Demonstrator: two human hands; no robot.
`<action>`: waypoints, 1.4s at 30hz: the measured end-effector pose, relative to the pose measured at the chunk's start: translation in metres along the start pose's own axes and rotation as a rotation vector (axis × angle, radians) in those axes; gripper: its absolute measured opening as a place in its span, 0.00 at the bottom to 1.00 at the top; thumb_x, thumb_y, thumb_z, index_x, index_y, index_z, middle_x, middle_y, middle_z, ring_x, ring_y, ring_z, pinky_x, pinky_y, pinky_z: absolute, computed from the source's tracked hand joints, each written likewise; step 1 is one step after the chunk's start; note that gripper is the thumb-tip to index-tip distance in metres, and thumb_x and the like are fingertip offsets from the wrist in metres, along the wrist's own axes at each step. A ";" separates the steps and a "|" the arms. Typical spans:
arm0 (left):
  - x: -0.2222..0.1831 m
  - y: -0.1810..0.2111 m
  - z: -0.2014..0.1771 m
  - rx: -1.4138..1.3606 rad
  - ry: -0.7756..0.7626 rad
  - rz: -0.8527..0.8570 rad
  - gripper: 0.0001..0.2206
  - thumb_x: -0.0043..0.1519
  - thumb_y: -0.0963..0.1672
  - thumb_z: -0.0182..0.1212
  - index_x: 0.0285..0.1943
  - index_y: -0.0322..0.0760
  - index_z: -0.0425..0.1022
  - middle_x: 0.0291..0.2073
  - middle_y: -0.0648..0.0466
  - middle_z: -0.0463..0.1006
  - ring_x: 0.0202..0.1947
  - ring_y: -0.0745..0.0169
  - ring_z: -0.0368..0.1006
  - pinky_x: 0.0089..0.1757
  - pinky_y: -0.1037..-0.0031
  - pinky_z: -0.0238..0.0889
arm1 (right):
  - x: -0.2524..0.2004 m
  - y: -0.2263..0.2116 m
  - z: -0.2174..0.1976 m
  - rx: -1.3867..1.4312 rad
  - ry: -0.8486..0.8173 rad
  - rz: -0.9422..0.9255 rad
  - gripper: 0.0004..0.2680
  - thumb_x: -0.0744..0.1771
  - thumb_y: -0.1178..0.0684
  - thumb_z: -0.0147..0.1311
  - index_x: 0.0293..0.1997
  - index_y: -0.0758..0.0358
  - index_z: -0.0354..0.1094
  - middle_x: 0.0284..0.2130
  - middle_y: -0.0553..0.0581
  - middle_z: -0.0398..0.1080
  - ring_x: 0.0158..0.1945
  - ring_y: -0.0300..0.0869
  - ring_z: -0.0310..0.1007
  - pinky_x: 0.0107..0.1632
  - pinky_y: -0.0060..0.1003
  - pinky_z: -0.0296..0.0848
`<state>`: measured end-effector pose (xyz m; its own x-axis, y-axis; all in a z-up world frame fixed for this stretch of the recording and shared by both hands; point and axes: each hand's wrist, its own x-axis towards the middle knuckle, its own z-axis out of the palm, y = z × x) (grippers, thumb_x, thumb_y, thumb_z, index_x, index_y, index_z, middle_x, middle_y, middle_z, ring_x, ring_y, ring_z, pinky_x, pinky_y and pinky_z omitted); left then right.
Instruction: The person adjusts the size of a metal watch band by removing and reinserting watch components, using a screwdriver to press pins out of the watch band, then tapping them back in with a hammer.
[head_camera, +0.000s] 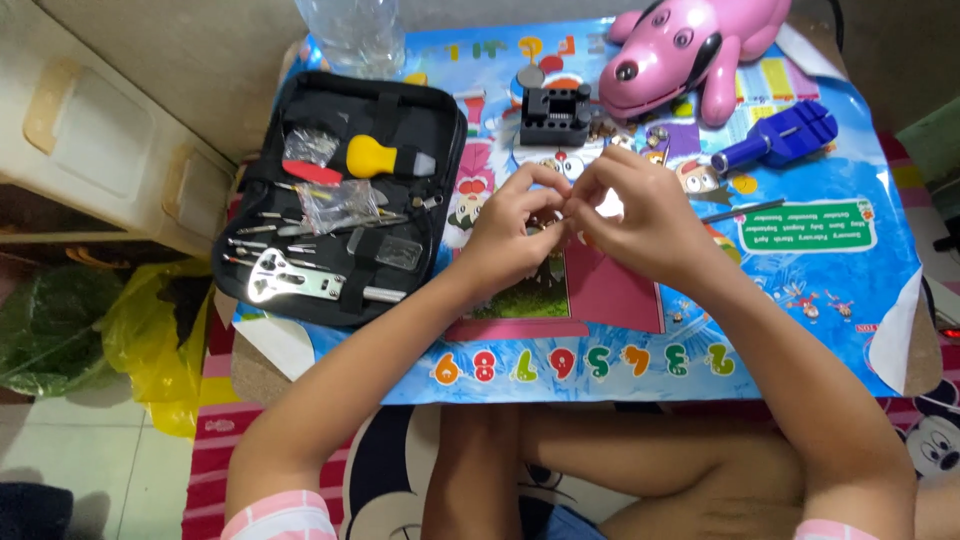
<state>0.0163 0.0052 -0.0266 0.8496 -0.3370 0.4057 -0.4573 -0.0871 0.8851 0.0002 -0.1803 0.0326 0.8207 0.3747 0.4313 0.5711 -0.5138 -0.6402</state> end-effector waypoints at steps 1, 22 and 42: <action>-0.002 0.002 -0.001 -0.006 0.001 -0.012 0.02 0.58 0.38 0.68 0.38 0.34 0.81 0.45 0.57 0.75 0.32 0.57 0.83 0.38 0.70 0.77 | -0.002 0.003 0.002 0.003 -0.009 0.010 0.01 0.65 0.65 0.60 0.35 0.68 0.74 0.27 0.59 0.70 0.36 0.52 0.74 0.41 0.45 0.71; -0.008 0.019 0.004 0.496 -0.093 0.140 0.05 0.60 0.44 0.63 0.36 0.40 0.72 0.47 0.63 0.70 0.37 0.44 0.79 0.42 0.55 0.74 | -0.015 -0.034 0.025 -0.520 0.262 -0.500 0.05 0.64 0.59 0.62 0.33 0.58 0.67 0.31 0.51 0.62 0.33 0.47 0.65 0.42 0.44 0.60; -0.003 0.026 0.000 0.412 -0.081 0.126 0.05 0.59 0.41 0.63 0.30 0.36 0.73 0.46 0.60 0.74 0.20 0.70 0.68 0.27 0.76 0.64 | -0.128 -0.060 -0.004 -0.155 -0.456 -0.757 0.02 0.71 0.52 0.57 0.44 0.48 0.74 0.40 0.47 0.73 0.48 0.38 0.75 0.52 0.41 0.66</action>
<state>0.0023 0.0037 -0.0048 0.7645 -0.4401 0.4709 -0.6367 -0.4014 0.6584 -0.1387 -0.2007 0.0188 0.1550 0.9086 0.3878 0.9796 -0.0904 -0.1796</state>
